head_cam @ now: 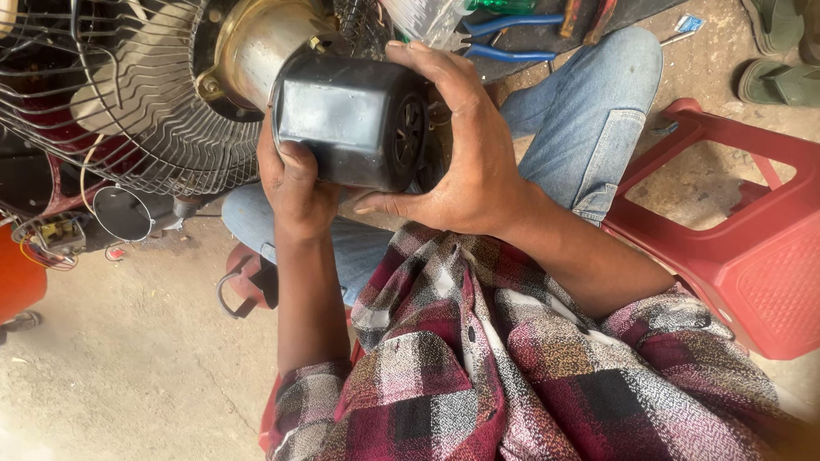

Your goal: The person sits on a stool and works on a black fan motor housing, manipulating wires and components with both hands. They repeatedly adjust the motor and wires, occasionally using a zip tie to secure parts.

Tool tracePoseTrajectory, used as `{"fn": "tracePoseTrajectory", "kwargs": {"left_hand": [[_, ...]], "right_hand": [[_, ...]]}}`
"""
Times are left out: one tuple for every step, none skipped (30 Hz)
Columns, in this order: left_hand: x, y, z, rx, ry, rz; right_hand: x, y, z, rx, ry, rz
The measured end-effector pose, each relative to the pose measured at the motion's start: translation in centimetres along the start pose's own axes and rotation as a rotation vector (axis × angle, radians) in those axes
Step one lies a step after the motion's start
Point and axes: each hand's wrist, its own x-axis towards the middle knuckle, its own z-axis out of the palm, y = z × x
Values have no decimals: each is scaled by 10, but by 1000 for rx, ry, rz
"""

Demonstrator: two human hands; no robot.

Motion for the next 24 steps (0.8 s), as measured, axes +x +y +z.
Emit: {"fn": "tracePoseTrajectory", "kwargs": {"left_hand": [[1, -1, 0, -20, -3, -4], [0, -1, 0, -27, -2, -11], [0, -1, 0, -33, -1, -16], [0, -1, -1, -36, -2, -20], [-1, -1, -1, -40, -4, -23], [-2, -1, -1, -43, -9, -29], [-2, -1, -1, -47, -12, -35], [-2, -1, -1, -36, -12, -34], [-2, -1, -1, -25, -11, -31], [-2, -1, -1, -15, -7, -32], [-2, -1, -1, -5, -3, -32], [-2, -1, -1, 4, 3, -35], [-2, -1, -1, 14, 9, -39], [-1, -1, -1, 16, 5, -41], [-1, -1, -1, 19, 2, -41], [-2, -1, 0, 22, -2, -43], [-3, 0, 0, 4, 6, -58], [-3, 0, 1, -14, 12, -72], [-4, 0, 1, -32, 19, -86], [-4, 1, 1, -24, -5, -79], [-4, 1, 1, -16, -29, -75], [-5, 2, 1, -8, -53, -71], [-5, 2, 1, -9, -55, -73], [-4, 2, 1, -10, -57, -74]], "right_hand": [[0, 0, 0, -5, -2, -1], [-1, 1, 0, -10, -3, -2], [-1, 2, 0, -11, -4, -4], [-1, 2, 1, -12, -5, -5], [-1, 3, 1, -11, -5, -6], [-1, 4, 1, -17, -6, -9], [-2, 5, 2, -24, -6, -12], [-2, 5, 2, -36, -5, -20], [-3, 6, 2, -49, -6, -30], [-3, 6, 1, -46, -17, -19], [-4, 7, 1, -43, -27, -10], [-4, 7, 1, -45, -30, -6], [-4, 7, 0, -46, -34, -3], [-4, 7, 0, -51, -33, -4], [-4, 7, 0, -54, -34, 0], [-4, 6, -1, -56, -34, 4], [-5, 5, -1, -57, -36, 14], [-5, 5, -1, -56, -35, 15], [-5, 5, -1, -55, -34, 16], [-5, 6, -1, -53, -31, 9], [-5, 6, -1, -54, -31, 6], [-5, 7, -1, -55, -31, 4], [-5, 7, -1, -58, -35, 4], [-5, 8, 0, -58, -38, 4]]}}
